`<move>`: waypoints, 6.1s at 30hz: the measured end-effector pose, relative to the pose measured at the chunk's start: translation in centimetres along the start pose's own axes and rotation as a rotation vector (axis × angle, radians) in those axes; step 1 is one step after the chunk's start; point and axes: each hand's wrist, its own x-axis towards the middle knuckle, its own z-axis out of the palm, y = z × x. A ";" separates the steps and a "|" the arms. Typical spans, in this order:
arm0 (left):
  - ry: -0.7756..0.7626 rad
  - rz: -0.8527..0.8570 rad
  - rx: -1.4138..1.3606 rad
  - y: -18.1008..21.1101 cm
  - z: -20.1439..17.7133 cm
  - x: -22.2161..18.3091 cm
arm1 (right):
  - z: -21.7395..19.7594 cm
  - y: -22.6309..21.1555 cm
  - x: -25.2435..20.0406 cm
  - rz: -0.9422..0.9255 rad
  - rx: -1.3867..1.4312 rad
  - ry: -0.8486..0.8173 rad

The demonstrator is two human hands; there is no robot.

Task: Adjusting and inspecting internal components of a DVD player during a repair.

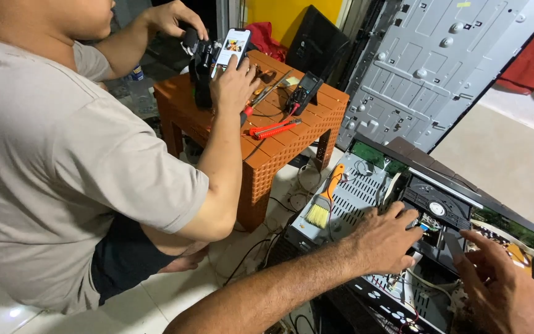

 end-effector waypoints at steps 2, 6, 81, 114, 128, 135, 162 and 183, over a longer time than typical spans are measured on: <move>-0.008 0.005 0.003 0.1 -0.4 -0.1 | 0.0 -0.2 0.0 0.014 -0.009 -0.007; 0.009 0.013 0.026 0.1 -0.2 -0.1 | 0.2 0.4 0.5 0.013 -0.077 -0.024; 0.132 -0.049 -0.108 0.6 -1.3 -0.6 | 0.4 1.2 -0.1 0.052 -0.173 0.081; 0.138 -0.130 -0.091 0.4 -1.5 -0.7 | 0.5 1.5 -0.3 0.073 -0.167 0.061; 0.128 -0.147 -0.114 0.9 -2.4 -0.9 | 0.5 1.3 -0.6 0.053 -0.163 0.087; 0.168 -0.182 -0.168 0.8 -2.0 -0.8 | -0.8 0.2 -1.1 0.029 0.032 0.068; -0.079 -0.105 -0.068 1.3 -4.4 -1.3 | 0.5 2.1 -0.4 -0.083 0.046 0.179; -0.052 -0.046 0.140 1.2 -3.1 2.9 | 0.0 2.4 -0.3 -0.095 0.107 0.172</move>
